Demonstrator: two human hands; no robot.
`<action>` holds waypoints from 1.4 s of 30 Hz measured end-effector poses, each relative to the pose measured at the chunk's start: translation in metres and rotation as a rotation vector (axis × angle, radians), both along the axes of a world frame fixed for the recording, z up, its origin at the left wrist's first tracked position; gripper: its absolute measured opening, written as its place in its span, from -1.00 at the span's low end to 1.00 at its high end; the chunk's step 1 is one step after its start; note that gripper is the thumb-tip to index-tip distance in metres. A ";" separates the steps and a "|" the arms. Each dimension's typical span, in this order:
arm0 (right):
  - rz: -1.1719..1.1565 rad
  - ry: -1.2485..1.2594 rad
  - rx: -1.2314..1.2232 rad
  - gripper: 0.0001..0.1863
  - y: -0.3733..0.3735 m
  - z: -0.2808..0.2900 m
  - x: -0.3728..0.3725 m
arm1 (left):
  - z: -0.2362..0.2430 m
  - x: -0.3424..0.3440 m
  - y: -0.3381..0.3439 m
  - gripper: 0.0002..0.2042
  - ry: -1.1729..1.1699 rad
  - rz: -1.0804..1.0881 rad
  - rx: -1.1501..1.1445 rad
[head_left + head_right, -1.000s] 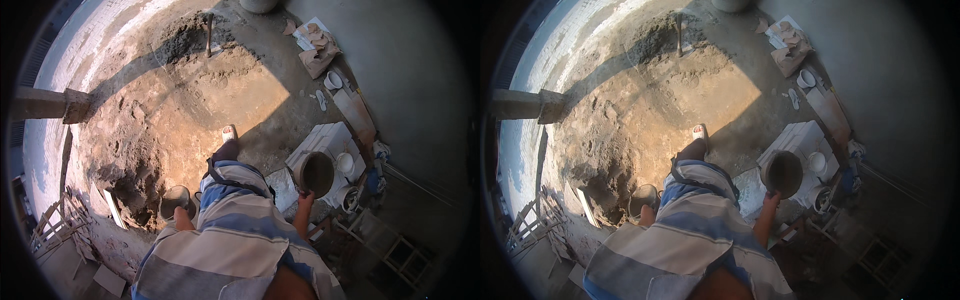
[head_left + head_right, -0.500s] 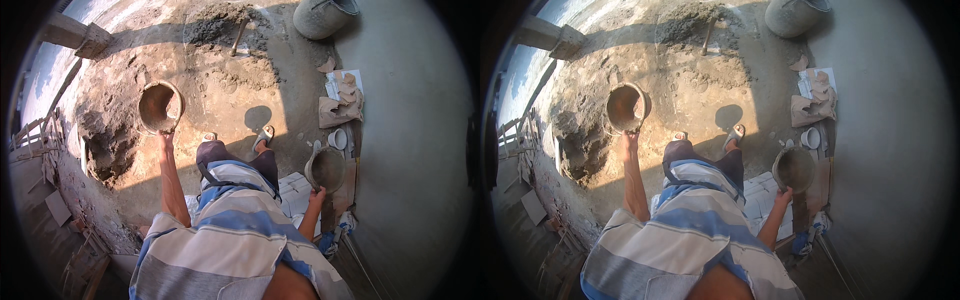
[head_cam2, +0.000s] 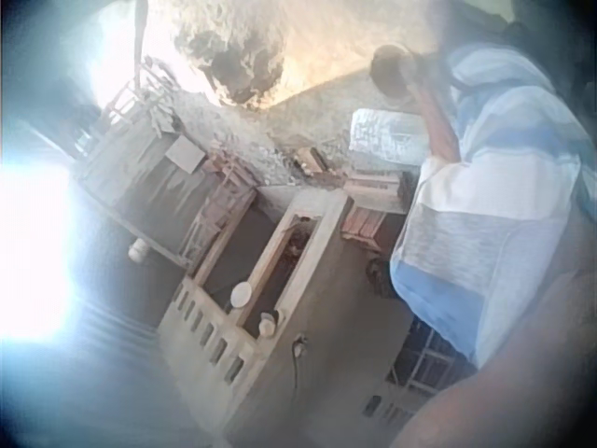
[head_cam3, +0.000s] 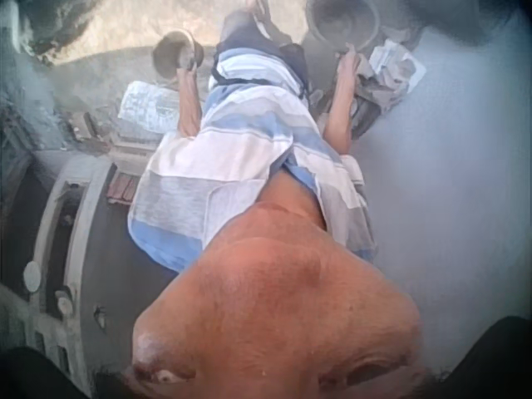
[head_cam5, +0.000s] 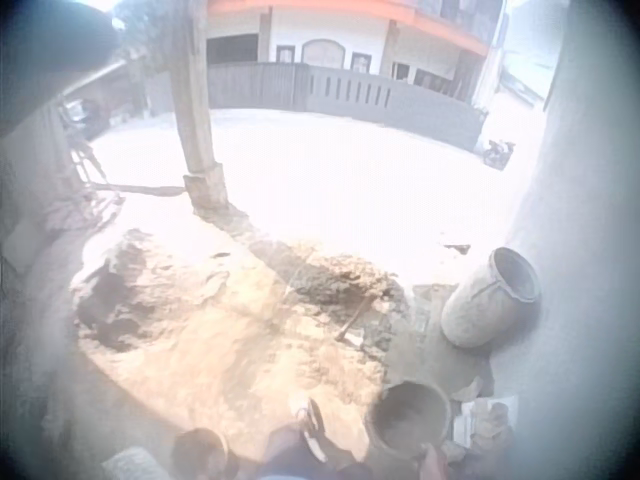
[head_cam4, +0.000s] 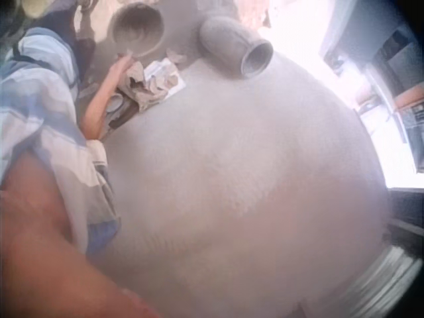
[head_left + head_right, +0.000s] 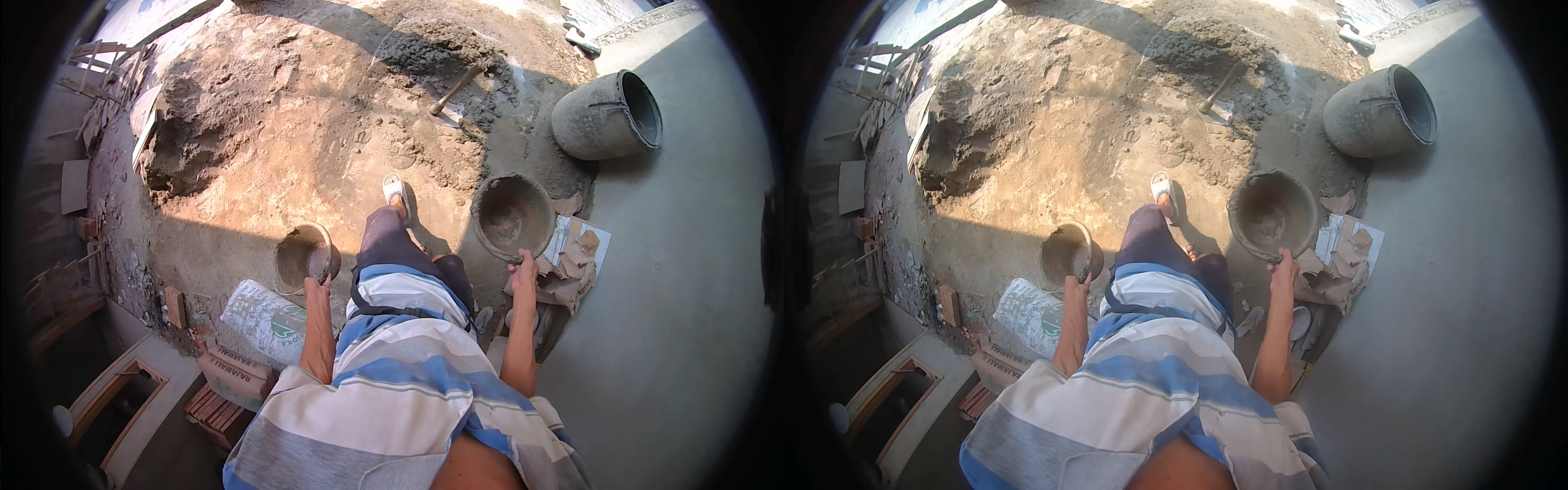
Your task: The person uses a power tool to cut a piece of tile, carries the tile through a building under renovation, and then uses a shovel to fill buckets with mortar.
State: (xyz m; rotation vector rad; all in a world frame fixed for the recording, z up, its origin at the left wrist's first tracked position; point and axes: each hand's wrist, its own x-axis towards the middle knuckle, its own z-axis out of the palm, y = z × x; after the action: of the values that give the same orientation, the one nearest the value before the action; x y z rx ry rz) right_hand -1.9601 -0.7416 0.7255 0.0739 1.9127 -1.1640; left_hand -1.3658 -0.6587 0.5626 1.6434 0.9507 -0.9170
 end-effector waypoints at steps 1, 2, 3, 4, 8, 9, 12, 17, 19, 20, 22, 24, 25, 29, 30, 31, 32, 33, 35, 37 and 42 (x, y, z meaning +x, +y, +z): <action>0.082 0.018 0.018 -0.74 -0.031 -0.012 0.001 | -0.014 -0.006 0.006 -0.55 -0.024 0.047 0.004; 0.164 0.038 0.039 -0.74 -0.062 -0.024 0.004 | -0.030 -0.013 0.011 -0.54 -0.046 0.094 0.012; 0.239 0.027 0.036 -0.76 -0.094 -0.037 0.012 | -0.046 -0.021 0.015 -0.52 -0.067 0.145 0.025; 0.315 0.006 0.036 -0.77 -0.127 -0.055 0.028 | -0.068 -0.020 0.022 -0.54 -0.073 0.176 0.013; 0.571 -0.055 0.059 -0.81 -0.252 -0.144 0.095 | -0.158 -0.005 0.017 -0.63 -0.116 0.263 -0.077; 0.638 -0.082 0.095 -0.80 -0.278 -0.170 0.115 | -0.179 -0.003 0.008 -0.65 -0.112 0.294 -0.098; 0.823 -0.182 0.168 -0.77 -0.343 -0.254 0.177 | -0.233 0.012 -0.028 -0.70 -0.082 0.419 -0.198; 0.963 -0.193 0.321 -0.79 -0.383 -0.406 0.246 | -0.296 0.024 -0.196 -0.68 -0.173 0.429 -0.009; 0.992 -0.263 0.380 -0.79 -0.386 -0.472 0.270 | -0.348 0.049 -0.241 -0.72 -0.156 0.369 -0.070; 1.005 -0.250 0.394 -0.79 -0.386 -0.498 0.284 | -0.377 0.070 -0.261 -0.76 -0.156 0.339 -0.142; 1.106 -0.200 0.469 -0.80 -0.392 -0.549 0.313 | -0.429 0.102 -0.319 -0.68 -0.209 0.280 -0.278; 1.099 -0.195 0.485 -0.81 -0.395 -0.601 0.319 | -0.478 0.123 -0.389 -0.67 -0.194 0.288 -0.384; 1.008 -0.294 0.429 -0.79 -0.386 -0.626 0.340 | -0.491 0.154 -0.407 -0.66 -0.244 0.266 -0.370; 1.042 -0.359 0.450 -0.75 -0.406 -0.705 0.335 | -0.565 0.165 -0.515 -0.62 -0.308 0.266 -0.512; 1.058 -0.313 0.469 -0.74 -0.409 -0.717 0.331 | -0.589 0.161 -0.526 -0.61 -0.297 0.261 -0.528; 1.065 -0.303 0.460 -0.73 -0.419 -0.733 0.318 | -0.605 0.146 -0.547 -0.60 -0.300 0.242 -0.570; 1.111 -0.481 0.437 -0.71 -0.394 -0.735 0.375 | -0.601 0.243 -0.501 -0.57 -0.373 0.169 -0.627; 1.124 -0.503 0.430 -0.70 -0.399 -0.747 0.370 | -0.608 0.245 -0.506 -0.54 -0.303 0.139 -0.730; 1.246 -0.469 0.552 -0.65 -0.419 -0.762 0.361 | -0.618 0.213 -0.497 -0.48 -0.422 0.093 -0.437; 1.191 -0.418 0.528 -0.51 -0.473 -0.767 0.276 | -0.610 0.063 -0.551 -0.41 -0.323 -0.087 -0.217; 2.248 0.619 0.295 -0.21 -0.628 -0.683 0.239 | -0.596 -0.052 -0.422 0.03 -0.545 -0.837 0.602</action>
State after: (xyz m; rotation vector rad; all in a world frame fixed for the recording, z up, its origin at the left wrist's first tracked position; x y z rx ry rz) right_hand -1.7207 -1.3699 0.0428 -1.8551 1.2263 0.7269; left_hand -1.4178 -1.0804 -0.0335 2.7217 0.1133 -0.6395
